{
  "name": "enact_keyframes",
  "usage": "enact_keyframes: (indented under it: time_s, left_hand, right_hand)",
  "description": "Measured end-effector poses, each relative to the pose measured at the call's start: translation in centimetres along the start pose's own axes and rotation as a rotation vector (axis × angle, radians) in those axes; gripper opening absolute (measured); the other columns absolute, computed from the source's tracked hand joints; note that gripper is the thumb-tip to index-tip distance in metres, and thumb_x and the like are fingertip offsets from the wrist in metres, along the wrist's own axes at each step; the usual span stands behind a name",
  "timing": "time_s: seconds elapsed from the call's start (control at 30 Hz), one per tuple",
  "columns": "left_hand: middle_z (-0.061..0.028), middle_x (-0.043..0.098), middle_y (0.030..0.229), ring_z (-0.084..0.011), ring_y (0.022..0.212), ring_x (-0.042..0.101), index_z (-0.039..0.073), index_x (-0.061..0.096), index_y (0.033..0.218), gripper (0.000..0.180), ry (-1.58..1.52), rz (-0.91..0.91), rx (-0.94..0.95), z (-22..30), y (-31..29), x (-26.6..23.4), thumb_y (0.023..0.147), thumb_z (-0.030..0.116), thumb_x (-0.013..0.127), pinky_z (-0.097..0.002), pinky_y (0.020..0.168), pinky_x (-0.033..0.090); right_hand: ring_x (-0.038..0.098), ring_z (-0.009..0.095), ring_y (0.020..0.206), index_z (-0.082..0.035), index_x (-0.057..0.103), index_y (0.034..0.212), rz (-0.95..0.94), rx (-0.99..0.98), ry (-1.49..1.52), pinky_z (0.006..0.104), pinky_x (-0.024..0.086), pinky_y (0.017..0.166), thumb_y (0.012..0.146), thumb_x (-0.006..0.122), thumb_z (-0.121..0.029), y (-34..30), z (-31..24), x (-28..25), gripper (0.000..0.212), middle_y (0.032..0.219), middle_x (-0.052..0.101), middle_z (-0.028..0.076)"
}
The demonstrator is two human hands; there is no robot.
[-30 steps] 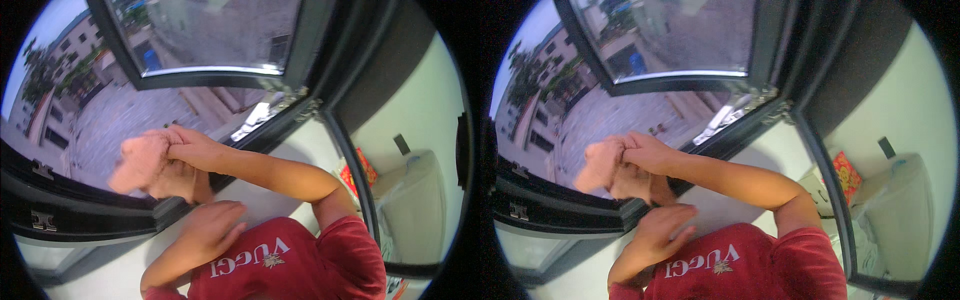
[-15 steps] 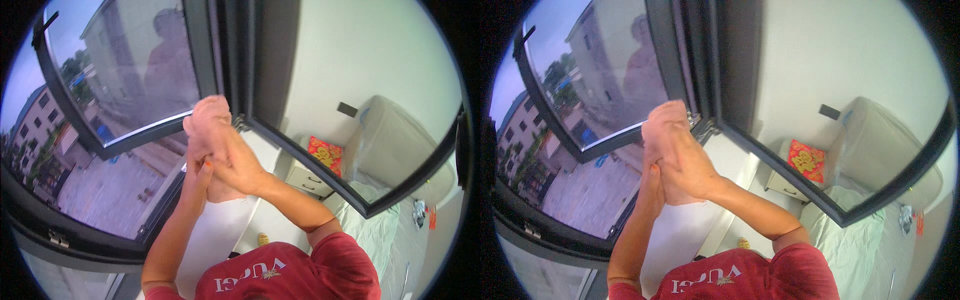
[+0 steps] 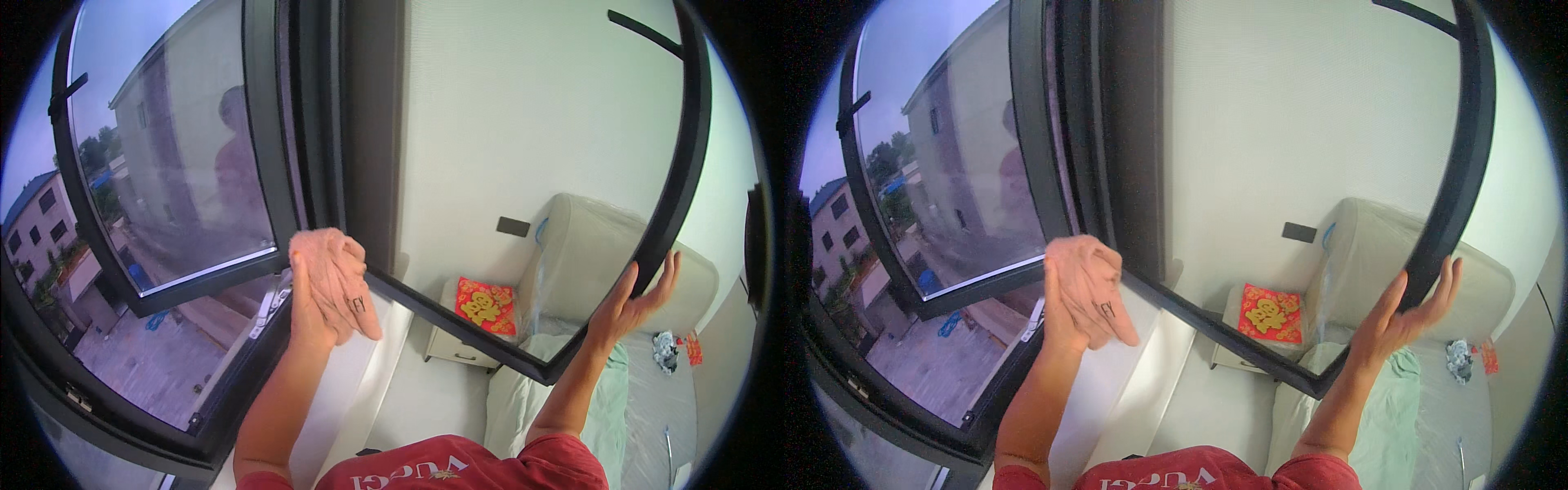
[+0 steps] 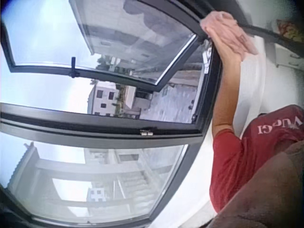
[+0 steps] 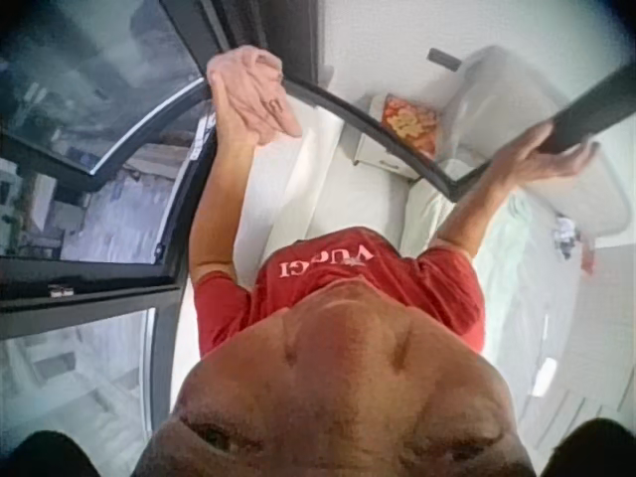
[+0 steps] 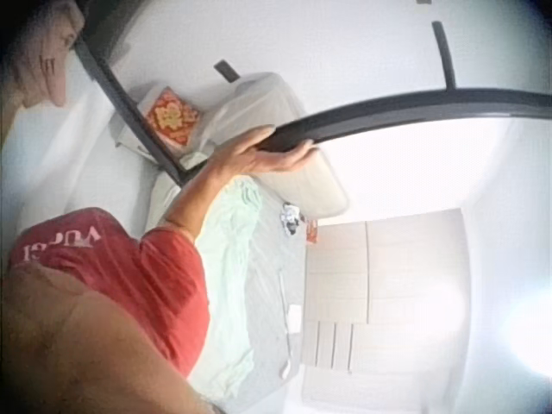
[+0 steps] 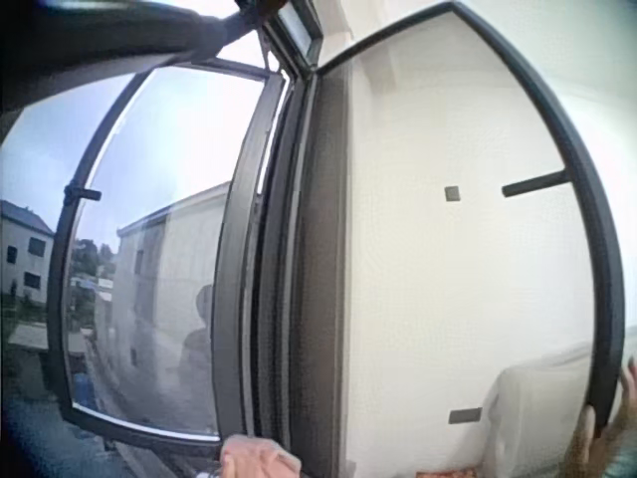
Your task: The person wipes the window frame and glass with a pink cloth, opens the window to clean the outer edges, and then wipes the window screen.
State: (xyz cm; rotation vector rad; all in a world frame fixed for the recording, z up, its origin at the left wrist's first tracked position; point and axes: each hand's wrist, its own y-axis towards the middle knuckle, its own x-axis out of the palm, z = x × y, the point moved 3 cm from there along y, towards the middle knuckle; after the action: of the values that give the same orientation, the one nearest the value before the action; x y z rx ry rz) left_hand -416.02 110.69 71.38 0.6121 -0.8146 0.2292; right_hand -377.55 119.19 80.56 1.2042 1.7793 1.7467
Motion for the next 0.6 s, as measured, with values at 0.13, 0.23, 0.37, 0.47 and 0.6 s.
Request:
enact_keyframes:
  time_s: [0.13,0.23,0.37,0.47,0.6]
  left_hand:
    - [-0.0119,0.059,0.116,-0.022,0.108,0.059,0.003,0.049,0.129,0.067,0.051,-0.151,0.129,-0.1,1.7,4.0,0.1,0.062,0.036,-0.0348,0.093,0.048]
    - [-0.0133,0.059,0.124,-0.0253,0.112,0.06,0.005,0.047,0.136,0.061,0.057,0.03,0.078,-2.5,2.5,3.5,0.102,0.054,0.035,-0.0388,0.096,0.049]
    - [-0.0141,0.059,0.125,-0.0262,0.115,0.059,0.004,0.047,0.135,0.053,0.038,0.019,0.018,-4.8,2.5,4.2,0.104,0.046,0.038,-0.0404,0.099,0.048]
    - [-0.0141,0.06,0.124,-0.026,0.115,0.059,0.004,0.047,0.135,0.051,0.035,-0.05,0.045,-6.2,3.4,3.0,0.103,0.043,0.041,-0.0398,0.1,0.047]
    - [-0.0147,0.056,0.127,-0.0249,0.119,0.055,0.008,0.041,0.14,0.048,0.167,-0.029,0.14,-7.1,4.2,3.5,0.102,0.037,0.048,-0.0381,0.104,0.043]
  right_hand:
    - [0.028,0.034,0.146,0.0,0.03,0.15,-0.19,0.026,0.01,0.044,0.02,0.119,0.097,0.059,-0.021,0.1,1.6,2.0,0.064,0.155,0.031,0.02]
    - [0.029,0.035,0.145,-0.001,0.031,0.15,-0.142,0.081,0.084,0.0441,0.021,0.119,0.097,0.057,-0.013,0.2,3.3,3.3,0.061,0.155,0.032,0.02]
    - [0.029,0.035,0.145,-0.001,0.032,0.149,-0.127,0.061,0.104,0.0445,0.023,0.119,0.096,0.055,-0.005,-0.2,6.4,5.8,0.058,0.154,0.032,0.02]
    - [0.03,0.035,0.144,-0.001,0.032,0.149,-0.138,0.06,0.142,0.0436,0.025,0.118,0.096,0.053,-0.002,-0.4,8.5,8.6,0.057,0.154,0.033,0.02]
    - [0.033,0.034,0.143,-0.001,0.032,0.149,-0.145,0.083,0.189,0.0415,0.025,0.118,0.096,0.052,-0.003,-0.6,11.5,11.5,0.057,0.153,0.034,0.02]
